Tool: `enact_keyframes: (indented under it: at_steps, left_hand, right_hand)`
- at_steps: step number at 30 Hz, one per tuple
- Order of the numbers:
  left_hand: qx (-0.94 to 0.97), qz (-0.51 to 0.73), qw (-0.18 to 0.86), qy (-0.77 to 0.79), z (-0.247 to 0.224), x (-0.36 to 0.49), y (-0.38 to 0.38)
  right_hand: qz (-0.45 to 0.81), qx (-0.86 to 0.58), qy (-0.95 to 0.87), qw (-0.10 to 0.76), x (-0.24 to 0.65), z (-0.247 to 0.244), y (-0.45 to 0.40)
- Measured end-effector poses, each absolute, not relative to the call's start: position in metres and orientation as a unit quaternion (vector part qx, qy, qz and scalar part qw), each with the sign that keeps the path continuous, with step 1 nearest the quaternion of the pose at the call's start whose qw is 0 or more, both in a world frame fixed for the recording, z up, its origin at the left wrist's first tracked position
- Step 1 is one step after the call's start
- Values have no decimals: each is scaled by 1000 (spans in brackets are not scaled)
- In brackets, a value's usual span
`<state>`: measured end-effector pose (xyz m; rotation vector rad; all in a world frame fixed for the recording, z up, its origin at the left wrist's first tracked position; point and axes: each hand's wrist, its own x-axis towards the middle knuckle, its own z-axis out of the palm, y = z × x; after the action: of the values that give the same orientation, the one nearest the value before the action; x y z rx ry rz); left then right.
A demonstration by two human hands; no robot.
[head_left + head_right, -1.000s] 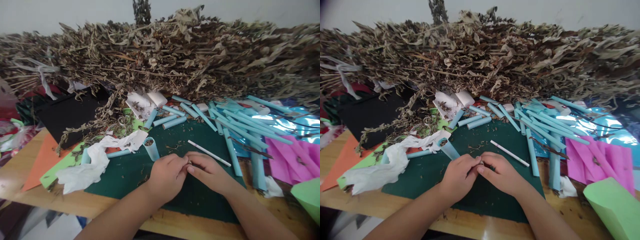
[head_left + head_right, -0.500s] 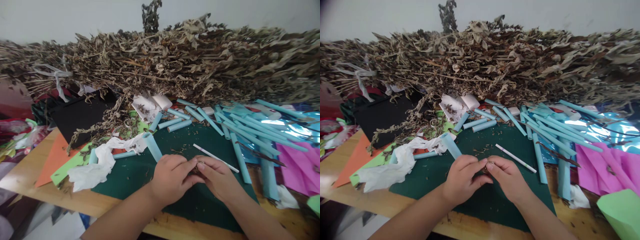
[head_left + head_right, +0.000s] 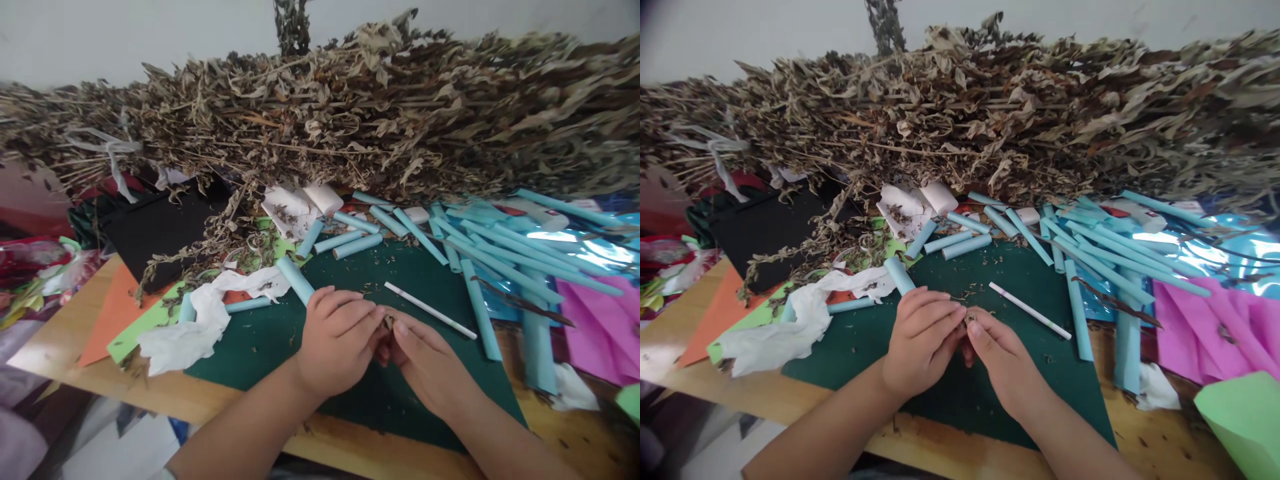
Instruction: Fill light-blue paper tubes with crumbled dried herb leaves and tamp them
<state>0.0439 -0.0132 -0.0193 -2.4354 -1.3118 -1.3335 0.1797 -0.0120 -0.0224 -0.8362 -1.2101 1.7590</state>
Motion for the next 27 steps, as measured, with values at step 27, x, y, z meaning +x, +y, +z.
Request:
enact_keyframes:
  at_steps: [27]
  left_hand:
    - [-664,117,-43,-737,16,-32,44]
  right_hand:
    - [627,-340,-525,465,199,-21,14]
